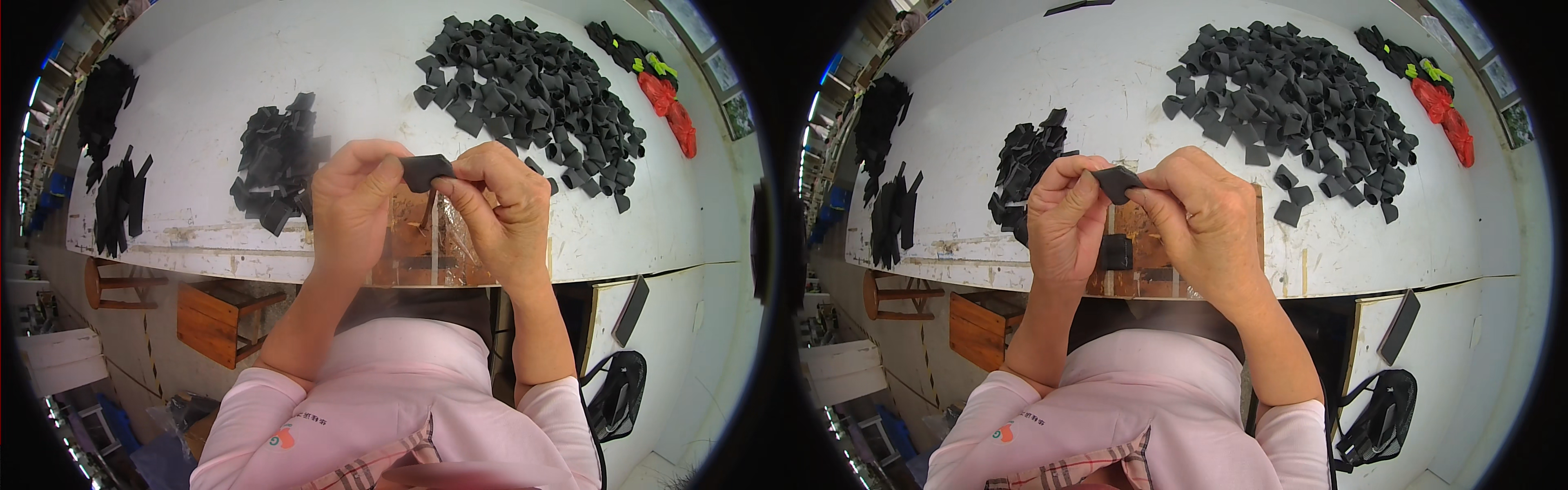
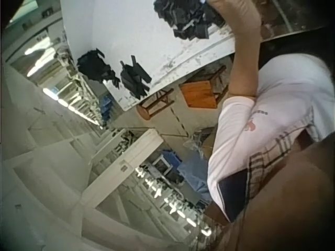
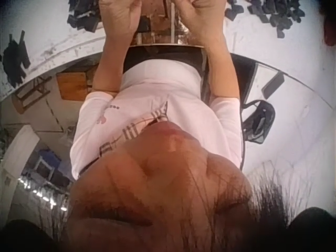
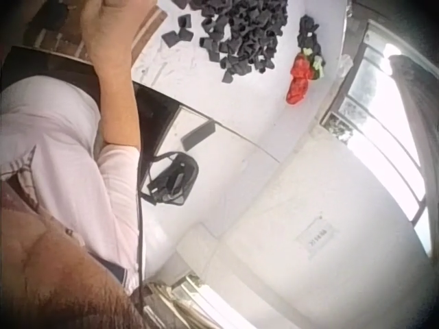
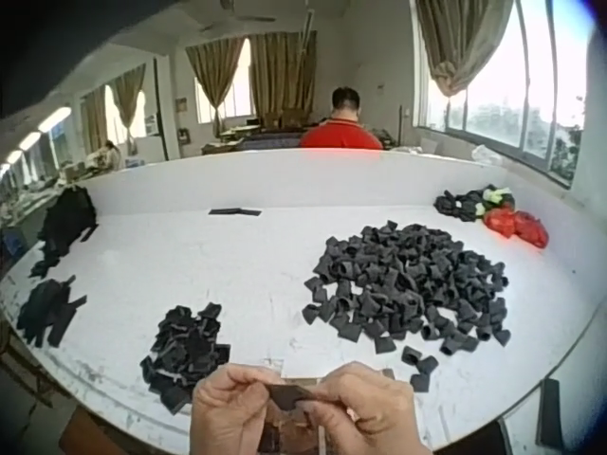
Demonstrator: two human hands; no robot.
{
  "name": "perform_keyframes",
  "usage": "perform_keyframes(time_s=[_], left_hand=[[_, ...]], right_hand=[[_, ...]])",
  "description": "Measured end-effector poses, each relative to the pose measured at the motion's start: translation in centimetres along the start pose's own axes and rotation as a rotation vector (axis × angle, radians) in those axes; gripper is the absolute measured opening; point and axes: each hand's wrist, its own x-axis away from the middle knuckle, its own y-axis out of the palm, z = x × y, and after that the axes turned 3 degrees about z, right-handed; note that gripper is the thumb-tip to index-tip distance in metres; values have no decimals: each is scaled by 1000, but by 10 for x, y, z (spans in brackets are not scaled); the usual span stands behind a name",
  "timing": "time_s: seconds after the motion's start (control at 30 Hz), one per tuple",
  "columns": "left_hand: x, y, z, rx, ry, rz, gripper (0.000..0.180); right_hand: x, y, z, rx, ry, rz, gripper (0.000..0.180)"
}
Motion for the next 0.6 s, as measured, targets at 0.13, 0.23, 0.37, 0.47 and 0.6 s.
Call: perform_keyframes(time_s=[0.13,0.23,0.37,0.47,0.6], left_hand=[[-7,2,-1,104,-54,-4,11],[-5,-2,-3,152,-50,-37,11],[-2,-2,-2,-5,5,-69,13],[-3,0,6,-148,50,-96,16],[0,12,14,-305,22,-75,15]], right_hand=[[-3,-4,-5,36,5,-13,9],[-2,-4,-1,16,-11,-14,9],[5,3,9,-56,-37,51,9],[11,4,10,-31,-48,62,10],[11,-12,-2,22,209,-148,13]])
